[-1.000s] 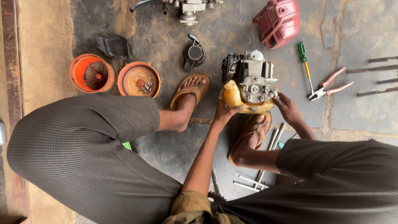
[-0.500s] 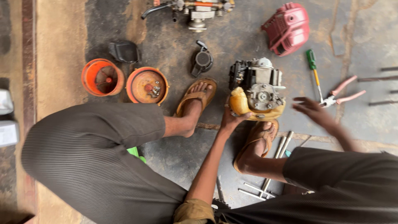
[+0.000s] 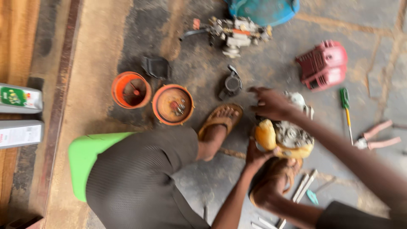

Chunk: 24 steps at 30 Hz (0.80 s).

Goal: The person assembles a small engine by attaching a yellow plastic component to the engine block and securing it with a screwdriver. They then place a red engine cover over the assembly and fasten it with screws.

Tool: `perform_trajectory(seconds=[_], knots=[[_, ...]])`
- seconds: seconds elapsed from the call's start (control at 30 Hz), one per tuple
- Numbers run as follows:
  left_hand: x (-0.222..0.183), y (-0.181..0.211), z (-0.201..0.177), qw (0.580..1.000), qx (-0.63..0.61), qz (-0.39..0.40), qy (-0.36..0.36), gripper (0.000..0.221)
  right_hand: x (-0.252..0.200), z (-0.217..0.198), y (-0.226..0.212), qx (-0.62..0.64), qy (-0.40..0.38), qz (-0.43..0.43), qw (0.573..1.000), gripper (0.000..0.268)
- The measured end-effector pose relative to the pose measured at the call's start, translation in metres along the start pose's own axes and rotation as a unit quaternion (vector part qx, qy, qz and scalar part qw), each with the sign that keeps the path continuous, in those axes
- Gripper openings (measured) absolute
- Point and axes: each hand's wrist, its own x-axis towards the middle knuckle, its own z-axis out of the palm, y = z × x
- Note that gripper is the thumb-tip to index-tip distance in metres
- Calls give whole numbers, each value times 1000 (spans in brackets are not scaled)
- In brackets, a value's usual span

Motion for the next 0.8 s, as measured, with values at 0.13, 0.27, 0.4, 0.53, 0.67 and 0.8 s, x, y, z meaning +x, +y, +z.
perform_trajectory(seconds=[0.13, 0.27, 0.4, 0.53, 0.67, 0.8], knots=[[4, 8, 4, 995, -92, -21, -16, 109, 95, 61, -24, -60, 75, 129, 987, 82], [0, 15, 0, 993, -120, 13, -9, 97, 130, 90, -21, 12, 106, 257, 960, 84], [5, 11, 0, 983, -172, -64, -21, 68, 146, 100, -19, 14, 109, 280, 954, 93], [-2, -5, -2, 992, -103, -74, -18, 69, 152, 114, -17, 14, 139, 283, 949, 91], [4, -15, -2, 977, -149, -148, -38, 68, 159, 113, -22, 51, 177, 282, 942, 89], [8, -21, -4, 995, -83, -46, -17, 87, 138, 90, -22, 54, 227, 153, 960, 86]])
